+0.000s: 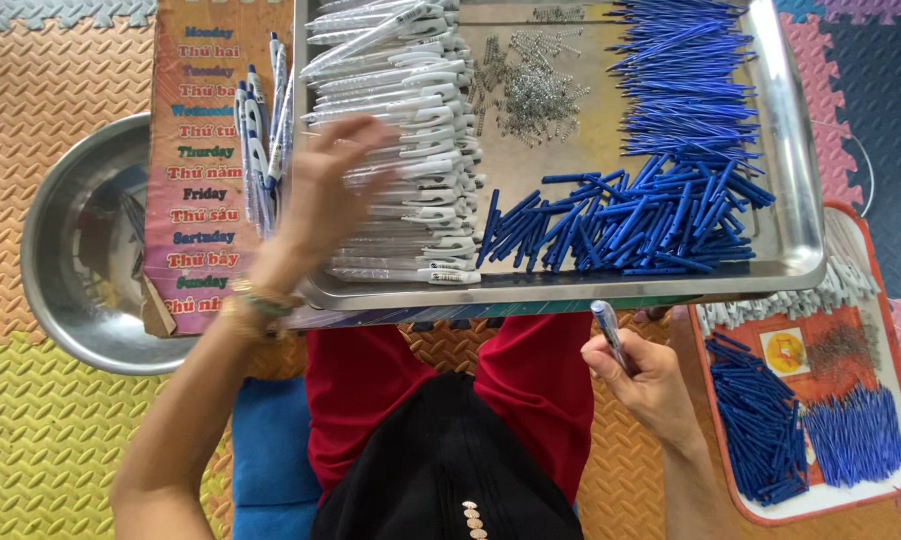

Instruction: The person assembles ballpoint pens by inserting blue ink cartridges into white pen barrels and attaching clear caps, working from a metal tray on their lap.

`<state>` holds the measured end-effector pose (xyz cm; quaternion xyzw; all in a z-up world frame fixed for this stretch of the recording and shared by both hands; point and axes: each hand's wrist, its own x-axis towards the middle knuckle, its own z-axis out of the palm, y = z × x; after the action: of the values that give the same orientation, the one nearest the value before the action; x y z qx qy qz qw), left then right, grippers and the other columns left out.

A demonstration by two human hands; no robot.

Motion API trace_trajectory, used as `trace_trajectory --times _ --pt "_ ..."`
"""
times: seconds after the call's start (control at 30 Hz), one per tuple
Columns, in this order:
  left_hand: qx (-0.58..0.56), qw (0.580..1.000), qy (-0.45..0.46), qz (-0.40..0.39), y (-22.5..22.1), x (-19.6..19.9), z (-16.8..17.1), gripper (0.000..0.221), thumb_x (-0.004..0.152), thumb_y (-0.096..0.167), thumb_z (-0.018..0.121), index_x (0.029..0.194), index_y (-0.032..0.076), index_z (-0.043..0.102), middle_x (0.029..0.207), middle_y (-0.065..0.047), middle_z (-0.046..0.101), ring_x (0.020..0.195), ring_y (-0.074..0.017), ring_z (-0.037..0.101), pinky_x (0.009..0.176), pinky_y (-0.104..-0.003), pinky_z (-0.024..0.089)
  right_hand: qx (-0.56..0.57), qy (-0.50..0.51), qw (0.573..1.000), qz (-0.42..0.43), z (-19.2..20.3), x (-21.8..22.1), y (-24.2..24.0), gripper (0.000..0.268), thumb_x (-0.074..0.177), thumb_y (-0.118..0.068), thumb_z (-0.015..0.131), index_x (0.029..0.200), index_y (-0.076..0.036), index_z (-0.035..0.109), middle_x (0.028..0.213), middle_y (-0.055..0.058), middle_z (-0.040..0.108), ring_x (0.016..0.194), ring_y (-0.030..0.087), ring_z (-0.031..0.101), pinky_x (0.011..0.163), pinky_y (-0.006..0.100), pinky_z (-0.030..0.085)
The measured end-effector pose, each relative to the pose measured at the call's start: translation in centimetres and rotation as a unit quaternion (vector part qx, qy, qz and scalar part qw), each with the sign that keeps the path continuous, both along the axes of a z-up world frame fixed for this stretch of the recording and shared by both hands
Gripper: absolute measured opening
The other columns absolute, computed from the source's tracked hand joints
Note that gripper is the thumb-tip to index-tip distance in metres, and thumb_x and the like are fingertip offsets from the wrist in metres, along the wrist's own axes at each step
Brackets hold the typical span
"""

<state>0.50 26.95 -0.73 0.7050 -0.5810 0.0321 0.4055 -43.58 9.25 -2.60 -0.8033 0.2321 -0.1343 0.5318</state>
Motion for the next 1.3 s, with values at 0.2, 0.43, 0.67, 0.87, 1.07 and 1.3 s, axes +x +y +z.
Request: trace_trajectory --times 0.2,0.43,0.67,0.87,1.07,1.3 --pt "0.096 0.964 -0.016 0.247 7.1 9.7 -2.8 0.037 0.109 0.006 0.081 0.144 -0.003 0.074 0.124 -0.027 0.069 0.096 -0.0304 0.071 0.092 -0.038 0.065 0.022 0.016 0.999 -0.021 -1.4 -0.6 0.2 0.016 0.104 -0.023 0.073 0.097 -0.01 0.078 0.074 -0.003 0.064 0.057 0.007 0.045 0.053 0.024 0.039" --pt "0.241 0.929 0.067 0.273 8.4 11.2 -3.8 0.021 0.113 0.022 0.072 0.098 0.008 0.076 0.091 -0.009 0.082 0.082 -0.0217 0.07 0.101 -0.047 0.046 0.022 0.014 1.0 0.001 -2.3 -0.3 0.6 0.016 0.105 -0.026 0.072 0.097 -0.013 0.076 0.073 -0.002 0.064 0.059 0.008 0.054 0.059 0.024 0.046" --pt "0.264 0.889 0.218 0.305 9.0 9.6 -0.1 0.038 0.108 0.018 0.077 0.139 -0.003 0.07 0.119 -0.019 0.078 0.084 -0.0201 0.075 0.073 -0.028 0.066 0.056 0.01 0.998 -0.011 -3.0 -0.6 0.8 0.014 0.105 -0.023 0.072 0.102 -0.011 0.078 0.073 -0.001 0.066 0.056 0.008 0.054 0.052 0.023 0.046" --pt "0.041 0.832 0.49 0.257 9.7 6.4 5.9 0.015 0.12 0.02 0.065 0.134 0.014 0.069 0.117 0.003 0.055 0.1 -0.0098 0.066 0.088 -0.02 0.077 0.128 -0.053 0.988 -0.06 -3.4 -0.9 0.8 0.023 0.113 -0.022 0.062 0.097 -0.011 0.074 0.076 0.003 0.073 0.051 0.008 0.058 0.045 0.021 0.045" --pt "-0.109 0.669 0.728 -0.101 5.1 -0.9 5.9 0.053 0.114 0.028 0.065 0.161 0.011 0.048 0.101 0.0 0.077 0.081 -0.0105 0.073 0.074 -0.03 0.065 0.058 -0.241 0.968 -0.02 1.0 4.7 1.4 0.062 0.119 -0.07 0.04 0.09 -0.023 0.069 0.069 -0.011 0.063 0.047 0.0 0.043 0.041 0.02 0.033" --pt "-0.022 0.604 0.785 -0.136 -0.2 -8.8 2.7 0.046 0.114 0.026 0.06 0.15 -0.003 0.063 0.115 -0.014 0.078 0.099 -0.0188 0.08 0.085 -0.029 0.071 0.161 -0.339 0.922 -0.09 3.4 10.6 2.9 0.017 0.107 -0.02 0.06 0.106 -0.006 0.051 0.102 0.026 0.075 0.07 0.026 0.082 0.066 0.032 0.072"
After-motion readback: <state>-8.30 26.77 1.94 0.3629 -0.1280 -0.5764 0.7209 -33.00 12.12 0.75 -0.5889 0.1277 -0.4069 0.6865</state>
